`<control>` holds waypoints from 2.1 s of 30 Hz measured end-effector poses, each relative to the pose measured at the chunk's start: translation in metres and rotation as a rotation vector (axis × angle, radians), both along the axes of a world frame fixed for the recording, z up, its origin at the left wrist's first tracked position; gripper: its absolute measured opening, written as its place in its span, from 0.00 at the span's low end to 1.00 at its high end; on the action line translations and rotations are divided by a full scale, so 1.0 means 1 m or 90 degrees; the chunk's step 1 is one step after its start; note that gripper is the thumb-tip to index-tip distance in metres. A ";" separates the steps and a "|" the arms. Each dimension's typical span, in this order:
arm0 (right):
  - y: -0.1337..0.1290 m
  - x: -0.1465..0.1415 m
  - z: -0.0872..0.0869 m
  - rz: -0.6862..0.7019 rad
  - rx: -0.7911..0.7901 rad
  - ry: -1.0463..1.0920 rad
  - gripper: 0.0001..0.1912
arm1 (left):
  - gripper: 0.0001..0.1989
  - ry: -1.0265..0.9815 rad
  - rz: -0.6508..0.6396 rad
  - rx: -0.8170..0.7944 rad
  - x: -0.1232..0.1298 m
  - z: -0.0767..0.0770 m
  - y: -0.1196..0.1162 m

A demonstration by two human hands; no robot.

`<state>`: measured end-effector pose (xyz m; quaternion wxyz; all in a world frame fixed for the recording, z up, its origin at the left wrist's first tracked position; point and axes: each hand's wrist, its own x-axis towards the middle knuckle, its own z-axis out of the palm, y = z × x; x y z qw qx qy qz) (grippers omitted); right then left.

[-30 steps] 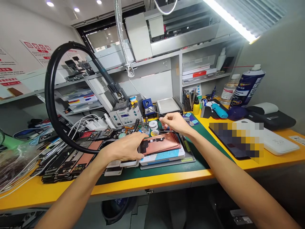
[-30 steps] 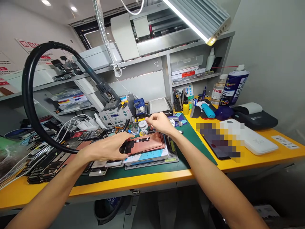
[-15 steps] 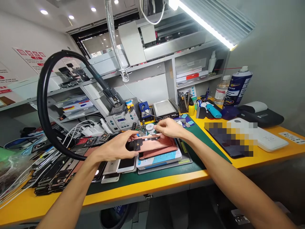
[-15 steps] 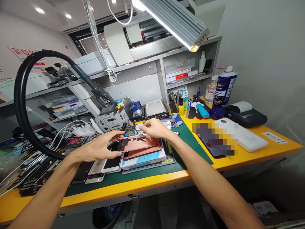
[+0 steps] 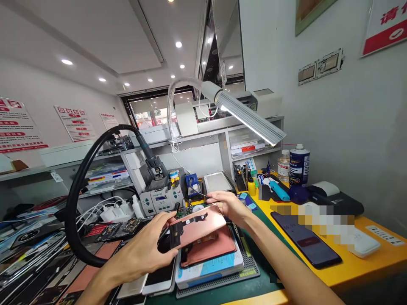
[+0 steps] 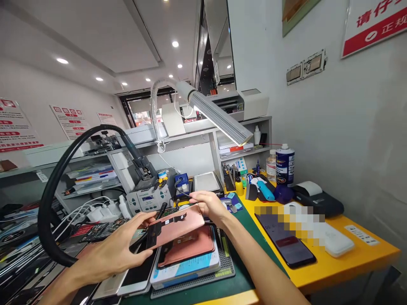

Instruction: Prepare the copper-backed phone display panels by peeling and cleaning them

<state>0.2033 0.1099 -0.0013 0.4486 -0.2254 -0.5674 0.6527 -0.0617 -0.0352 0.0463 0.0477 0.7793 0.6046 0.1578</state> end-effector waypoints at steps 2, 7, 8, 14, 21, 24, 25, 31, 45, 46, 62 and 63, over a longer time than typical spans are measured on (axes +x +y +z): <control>-0.003 0.003 0.005 0.039 -0.059 0.069 0.23 | 0.34 -0.022 0.032 0.024 0.001 -0.003 -0.002; -0.019 0.002 0.014 0.155 -0.109 0.166 0.27 | 0.35 -0.048 0.131 0.129 0.018 -0.015 0.000; -0.022 0.000 0.015 0.170 -0.107 0.170 0.27 | 0.36 -0.048 0.155 0.144 0.025 -0.019 0.001; -0.025 -0.015 0.004 0.135 -0.065 0.114 0.23 | 0.36 -0.055 0.228 0.162 0.067 -0.035 0.005; -0.017 -0.015 0.001 0.017 -0.045 0.053 0.15 | 0.24 -0.557 -0.018 -0.122 0.068 -0.022 0.029; -0.018 -0.015 0.002 0.002 -0.031 0.046 0.15 | 0.23 -0.674 -0.086 -0.288 0.062 -0.022 0.043; -0.018 -0.016 0.002 -0.002 -0.026 0.044 0.15 | 0.23 -0.710 -0.100 -0.332 0.061 -0.025 0.046; -0.015 -0.019 -0.004 -0.034 0.001 0.007 0.20 | 0.23 -0.884 -0.134 -0.446 0.067 -0.041 0.048; -0.047 -0.035 -0.014 -0.295 0.306 -0.142 0.25 | 0.27 -0.989 -0.047 -0.304 0.062 -0.046 0.042; -0.051 -0.036 -0.014 -0.279 0.317 -0.140 0.26 | 0.26 -0.955 -0.051 -0.284 0.062 -0.047 0.041; -0.069 -0.039 -0.009 -0.071 0.303 -0.011 0.09 | 0.11 -0.744 -0.145 -0.166 0.057 -0.055 0.041; -0.071 -0.039 -0.008 -0.065 0.318 -0.016 0.10 | 0.08 -0.749 -0.150 -0.179 0.056 -0.055 0.042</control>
